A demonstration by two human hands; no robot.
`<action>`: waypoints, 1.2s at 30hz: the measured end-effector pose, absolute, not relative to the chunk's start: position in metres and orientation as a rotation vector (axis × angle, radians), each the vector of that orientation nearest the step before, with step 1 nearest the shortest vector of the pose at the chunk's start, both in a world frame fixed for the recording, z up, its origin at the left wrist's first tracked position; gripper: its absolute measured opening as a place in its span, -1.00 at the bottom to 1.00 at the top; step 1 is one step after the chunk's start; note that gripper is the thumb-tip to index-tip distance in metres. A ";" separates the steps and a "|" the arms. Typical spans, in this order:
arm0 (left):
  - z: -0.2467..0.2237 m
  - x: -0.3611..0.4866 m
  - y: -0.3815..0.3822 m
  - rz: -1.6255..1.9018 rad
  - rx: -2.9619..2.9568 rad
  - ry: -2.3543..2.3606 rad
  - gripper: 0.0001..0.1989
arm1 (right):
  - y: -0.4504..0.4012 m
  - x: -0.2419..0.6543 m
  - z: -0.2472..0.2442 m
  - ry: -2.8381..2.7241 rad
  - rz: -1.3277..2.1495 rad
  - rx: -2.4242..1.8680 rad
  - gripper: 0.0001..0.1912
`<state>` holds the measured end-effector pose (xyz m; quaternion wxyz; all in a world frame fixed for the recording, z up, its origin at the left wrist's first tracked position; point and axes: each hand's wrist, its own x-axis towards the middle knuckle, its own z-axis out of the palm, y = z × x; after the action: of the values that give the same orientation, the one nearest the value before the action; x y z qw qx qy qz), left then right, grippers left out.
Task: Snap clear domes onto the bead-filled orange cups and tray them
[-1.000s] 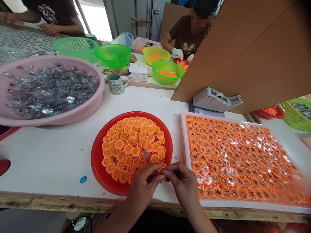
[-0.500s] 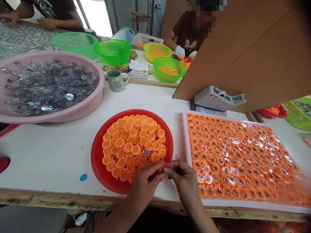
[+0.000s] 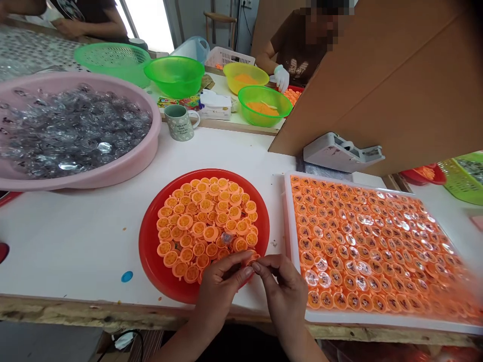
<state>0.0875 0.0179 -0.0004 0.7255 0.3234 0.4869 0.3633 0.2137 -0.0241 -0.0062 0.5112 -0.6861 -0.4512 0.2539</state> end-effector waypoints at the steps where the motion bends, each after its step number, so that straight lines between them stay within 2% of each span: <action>1: 0.000 0.088 0.016 0.821 0.655 1.064 -0.77 | -0.025 0.212 -0.004 -1.148 0.529 -1.647 -0.94; 7: -0.003 0.090 0.015 0.873 0.508 1.014 -0.75 | -0.026 0.208 0.002 -1.269 0.351 -1.612 -0.88; 12: -0.005 0.087 0.015 0.872 0.559 0.954 -0.79 | -0.023 0.207 -0.002 -1.032 0.596 -1.649 -0.96; 17: -0.004 0.083 0.015 0.923 0.546 0.846 -0.57 | -0.026 0.205 0.003 -1.130 0.617 -1.617 -0.96; 22: -0.001 0.082 0.018 0.858 0.683 0.801 -0.78 | -0.030 0.207 0.010 -1.289 0.495 -1.525 -0.81; 25: 0.001 0.081 0.019 0.831 0.751 0.813 -0.78 | -0.030 0.208 0.010 -1.235 0.530 -1.518 -0.78; 29: 0.002 0.082 0.020 0.850 0.751 0.826 -0.77 | -0.031 0.209 0.012 -1.288 0.526 -1.521 -0.63; 36: 0.001 0.081 0.021 0.834 0.790 0.927 -0.81 | -0.033 0.201 0.022 -1.263 0.446 -1.525 -0.61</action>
<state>0.0810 0.0207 0.0012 0.7398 0.3600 0.4227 0.3802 0.2009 -0.0328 0.0221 0.5279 -0.6380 -0.5284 0.1869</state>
